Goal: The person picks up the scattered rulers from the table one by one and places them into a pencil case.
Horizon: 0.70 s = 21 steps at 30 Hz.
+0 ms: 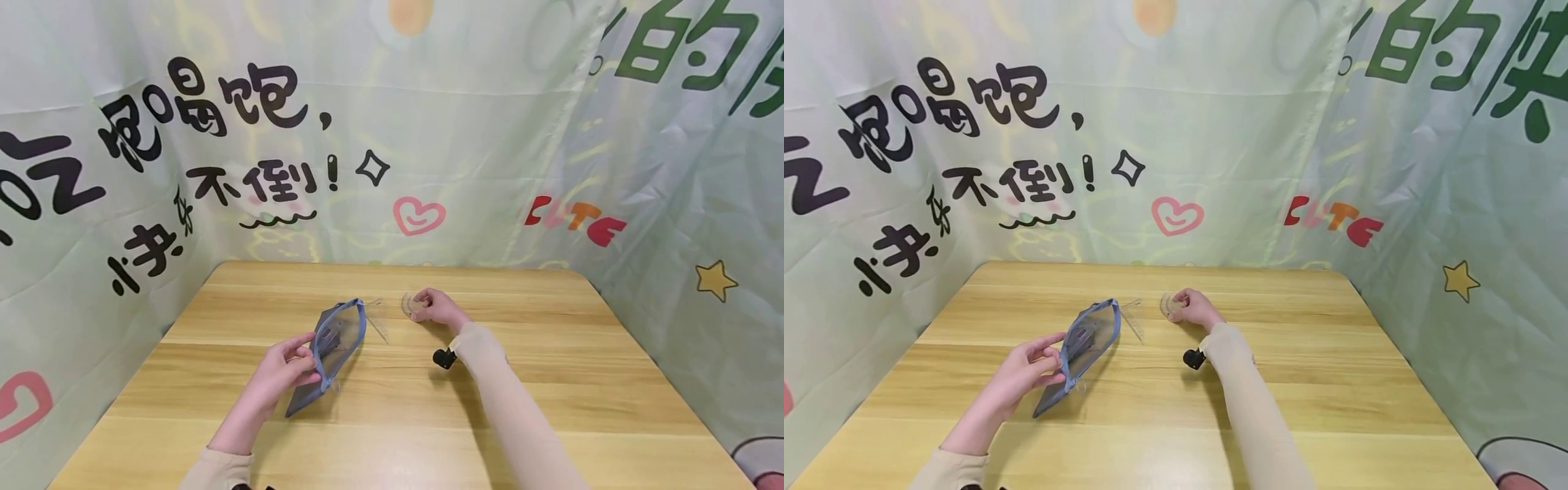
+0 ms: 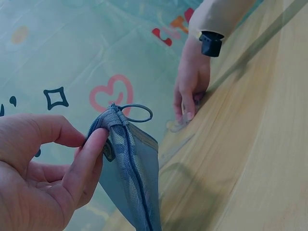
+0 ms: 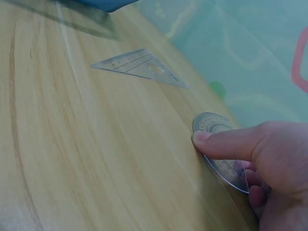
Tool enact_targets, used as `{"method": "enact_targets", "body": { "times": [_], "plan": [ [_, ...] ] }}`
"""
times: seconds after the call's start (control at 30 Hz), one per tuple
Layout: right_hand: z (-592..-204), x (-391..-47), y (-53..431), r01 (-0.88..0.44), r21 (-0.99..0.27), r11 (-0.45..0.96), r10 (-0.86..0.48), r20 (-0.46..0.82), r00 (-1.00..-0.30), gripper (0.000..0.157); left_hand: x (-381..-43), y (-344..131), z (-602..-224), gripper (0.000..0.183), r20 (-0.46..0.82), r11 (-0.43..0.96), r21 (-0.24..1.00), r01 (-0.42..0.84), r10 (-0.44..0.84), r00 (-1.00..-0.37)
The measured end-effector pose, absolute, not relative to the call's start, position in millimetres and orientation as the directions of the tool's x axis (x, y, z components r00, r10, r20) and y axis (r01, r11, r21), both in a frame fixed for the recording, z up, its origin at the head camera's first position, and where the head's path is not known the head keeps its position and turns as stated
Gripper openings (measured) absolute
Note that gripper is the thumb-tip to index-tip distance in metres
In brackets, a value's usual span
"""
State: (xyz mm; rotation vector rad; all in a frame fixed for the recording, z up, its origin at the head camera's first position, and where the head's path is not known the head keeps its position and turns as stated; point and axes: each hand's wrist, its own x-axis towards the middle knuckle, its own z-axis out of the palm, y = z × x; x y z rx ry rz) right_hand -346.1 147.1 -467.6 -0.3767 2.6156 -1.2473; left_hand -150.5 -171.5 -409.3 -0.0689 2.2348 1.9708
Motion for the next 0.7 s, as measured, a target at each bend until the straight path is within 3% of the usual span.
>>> {"method": "enact_targets", "body": {
  "times": [0.7],
  "plan": [
    [-469.9, -336.7, 149.5, -0.101, -0.8, 0.592, -0.276, -0.083, -0.958, 0.044, -149.5, -173.4, -409.3, 0.06, -0.154, 0.129, 0.981, -0.143, 0.077, -0.985]
  ]
}}
